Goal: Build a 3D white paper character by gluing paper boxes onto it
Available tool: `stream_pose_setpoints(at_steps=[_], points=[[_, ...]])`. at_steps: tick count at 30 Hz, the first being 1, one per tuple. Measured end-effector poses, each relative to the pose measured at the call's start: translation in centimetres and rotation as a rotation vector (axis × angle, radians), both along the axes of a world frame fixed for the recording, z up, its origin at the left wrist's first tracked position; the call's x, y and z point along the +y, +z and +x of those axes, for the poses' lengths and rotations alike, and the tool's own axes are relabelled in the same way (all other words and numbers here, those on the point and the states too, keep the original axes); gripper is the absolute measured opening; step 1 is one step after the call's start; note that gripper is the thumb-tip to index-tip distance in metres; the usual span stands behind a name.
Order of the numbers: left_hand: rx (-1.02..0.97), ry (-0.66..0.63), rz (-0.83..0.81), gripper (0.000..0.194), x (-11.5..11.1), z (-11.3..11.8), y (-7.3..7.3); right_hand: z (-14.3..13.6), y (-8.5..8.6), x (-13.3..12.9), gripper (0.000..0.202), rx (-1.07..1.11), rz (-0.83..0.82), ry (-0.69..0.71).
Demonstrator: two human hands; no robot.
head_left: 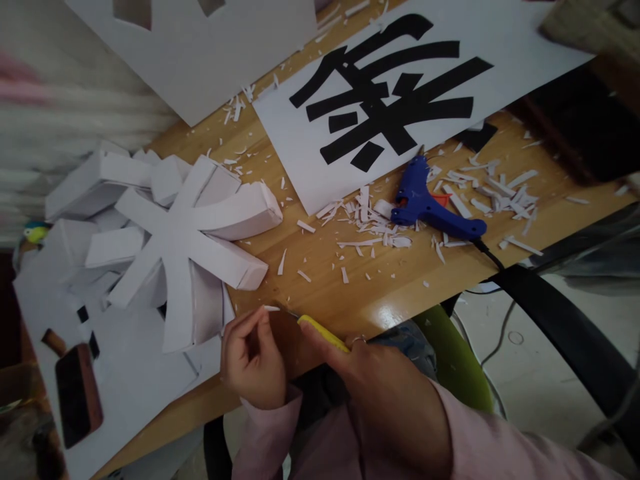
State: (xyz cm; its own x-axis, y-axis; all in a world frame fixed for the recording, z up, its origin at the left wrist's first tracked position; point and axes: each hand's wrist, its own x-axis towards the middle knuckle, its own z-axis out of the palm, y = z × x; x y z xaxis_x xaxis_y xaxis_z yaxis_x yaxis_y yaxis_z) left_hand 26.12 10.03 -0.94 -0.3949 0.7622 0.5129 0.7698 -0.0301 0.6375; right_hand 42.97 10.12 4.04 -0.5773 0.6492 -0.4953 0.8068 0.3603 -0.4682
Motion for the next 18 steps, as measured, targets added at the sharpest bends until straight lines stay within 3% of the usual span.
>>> stream_pose_setpoints(at_steps=[5, 10, 13, 18], points=[[-0.202, 0.100, -0.033, 0.007, 0.1, -0.1, -0.1, 0.9, -1.1, -1.1, 0.074, 0.156, 0.032, -0.216], [-0.486, 0.025, -0.106, 0.007, -0.8, 0.7, 1.4, 1.1, -1.4, -1.1, 0.058, 0.574, 0.037, -0.673], [-0.768, -0.059, -0.272, 0.011, -1.8, 1.2, 2.4, 0.2, -1.0, -0.4, 0.033, 0.774, -0.098, -0.830], [-1.101, -0.102, -0.388, 0.022, -2.6, 1.8, 3.5, -1.5, -0.8, -0.3, 0.017, 1.007, -0.423, -0.870]])
